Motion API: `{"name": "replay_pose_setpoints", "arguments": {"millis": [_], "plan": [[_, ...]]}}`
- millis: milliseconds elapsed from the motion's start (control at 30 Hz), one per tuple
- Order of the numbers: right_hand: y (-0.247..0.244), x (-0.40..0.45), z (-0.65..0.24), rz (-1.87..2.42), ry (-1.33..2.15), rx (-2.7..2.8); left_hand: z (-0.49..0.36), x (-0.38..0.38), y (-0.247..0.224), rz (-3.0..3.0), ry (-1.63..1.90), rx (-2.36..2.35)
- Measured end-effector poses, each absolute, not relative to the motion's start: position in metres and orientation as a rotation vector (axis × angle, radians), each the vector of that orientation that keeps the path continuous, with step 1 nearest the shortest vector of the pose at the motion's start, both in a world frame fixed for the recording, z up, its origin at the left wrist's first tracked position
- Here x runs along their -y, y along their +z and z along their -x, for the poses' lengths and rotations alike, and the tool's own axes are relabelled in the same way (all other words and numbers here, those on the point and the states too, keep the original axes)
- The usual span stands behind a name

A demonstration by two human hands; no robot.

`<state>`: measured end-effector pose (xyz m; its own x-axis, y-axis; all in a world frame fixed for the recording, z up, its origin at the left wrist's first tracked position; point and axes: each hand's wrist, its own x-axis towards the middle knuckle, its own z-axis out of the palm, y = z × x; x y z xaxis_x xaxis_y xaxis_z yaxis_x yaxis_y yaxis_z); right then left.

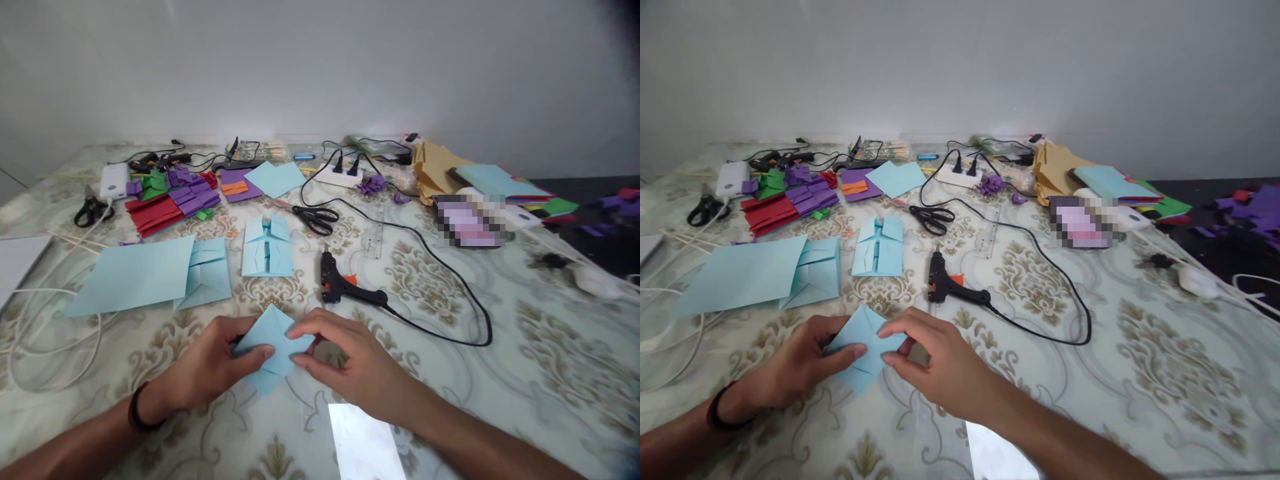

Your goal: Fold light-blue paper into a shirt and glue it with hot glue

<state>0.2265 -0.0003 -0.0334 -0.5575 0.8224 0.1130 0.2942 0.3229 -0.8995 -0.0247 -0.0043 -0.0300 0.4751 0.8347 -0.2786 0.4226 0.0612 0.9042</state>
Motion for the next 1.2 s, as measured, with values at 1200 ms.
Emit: {"name": "replay_pose_setpoints", "arguments": {"millis": [1200], "plan": [[-0.045,-0.003,-0.227,0.964,0.827,2.559,0.023,0.011,-0.047,-2.52,0.404,-1.142]]}}
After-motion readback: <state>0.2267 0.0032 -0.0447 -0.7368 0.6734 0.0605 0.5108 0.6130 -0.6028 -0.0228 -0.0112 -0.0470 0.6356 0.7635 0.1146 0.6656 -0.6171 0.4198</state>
